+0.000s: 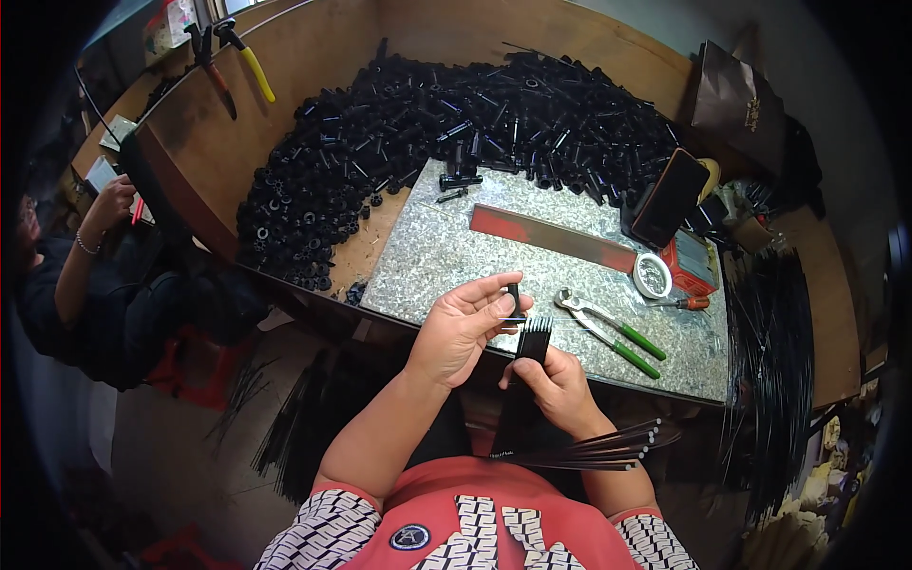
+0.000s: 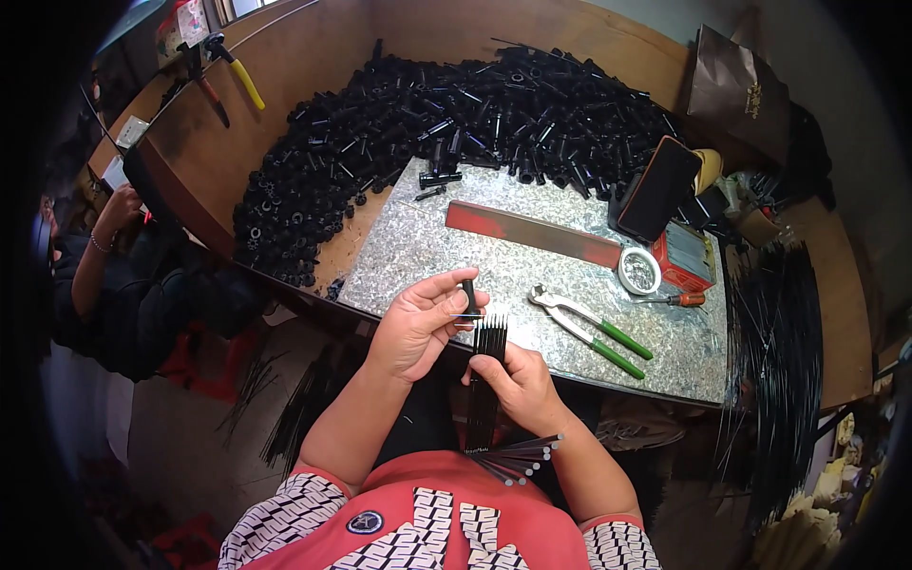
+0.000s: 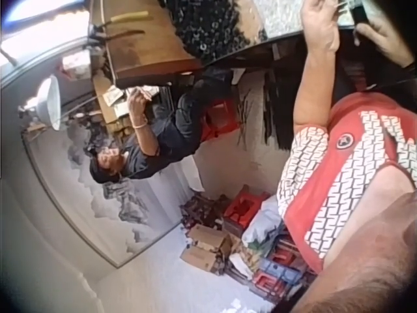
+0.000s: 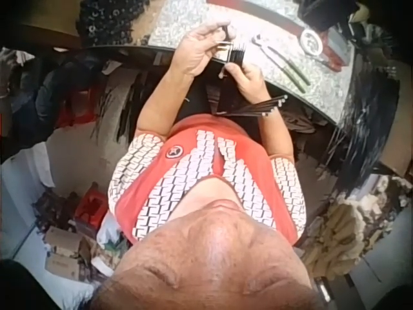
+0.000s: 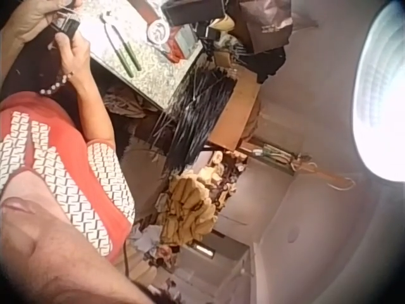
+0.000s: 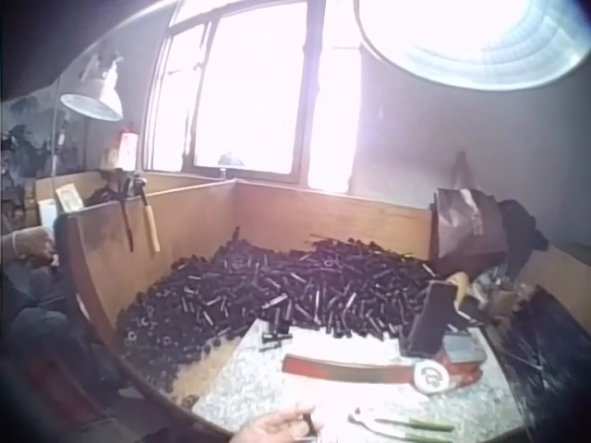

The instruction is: Assembling bundles of black bristles into metal sleeves, crimping them with pliers, and measuring for quality.

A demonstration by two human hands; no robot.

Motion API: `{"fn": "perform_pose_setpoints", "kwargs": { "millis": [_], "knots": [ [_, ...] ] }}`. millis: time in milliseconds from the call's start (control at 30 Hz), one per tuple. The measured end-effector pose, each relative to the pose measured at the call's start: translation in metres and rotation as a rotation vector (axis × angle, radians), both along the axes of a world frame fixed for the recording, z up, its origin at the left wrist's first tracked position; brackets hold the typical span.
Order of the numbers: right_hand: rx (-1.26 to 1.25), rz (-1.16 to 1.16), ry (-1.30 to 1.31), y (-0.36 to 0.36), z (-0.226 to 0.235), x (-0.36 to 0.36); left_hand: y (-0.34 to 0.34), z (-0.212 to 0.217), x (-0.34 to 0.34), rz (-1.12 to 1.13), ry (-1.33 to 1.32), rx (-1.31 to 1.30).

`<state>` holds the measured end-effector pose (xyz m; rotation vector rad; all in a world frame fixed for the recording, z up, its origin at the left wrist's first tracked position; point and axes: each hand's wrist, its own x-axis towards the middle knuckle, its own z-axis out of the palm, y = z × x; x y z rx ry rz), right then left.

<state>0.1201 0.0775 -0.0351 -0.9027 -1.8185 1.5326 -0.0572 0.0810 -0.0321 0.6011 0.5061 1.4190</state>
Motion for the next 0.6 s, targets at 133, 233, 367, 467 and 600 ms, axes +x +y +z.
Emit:
{"fn": "perform_pose_setpoints", "kwargs": {
  "millis": [133, 233, 367, 467, 600],
  "knots": [
    [-0.005, -0.001, 0.006, 0.0, -0.0005, 0.0005, 0.0003, -0.0034, 0.0004, 0.004, 0.008, -0.014],
    [-0.02, -0.003, -0.006, -0.0011, 0.0006, 0.0008, -0.0005, -0.002, 0.0005, -0.013, 0.023, -0.019],
    [-0.013, 0.0, 0.002, -0.0007, 0.0007, 0.0005, 0.0, -0.0042, 0.0008, -0.031, 0.025, 0.0],
    [-0.046, -0.016, 0.021, -0.001, -0.0028, 0.0012, 0.0005, -0.0042, -0.0002, -0.045, 0.045, 0.008],
    [-0.012, -0.024, 0.002, -0.0019, 0.0014, 0.0016, 0.0008, -0.0027, -0.0004, -0.07, 0.063, 0.027]
  ]
}}
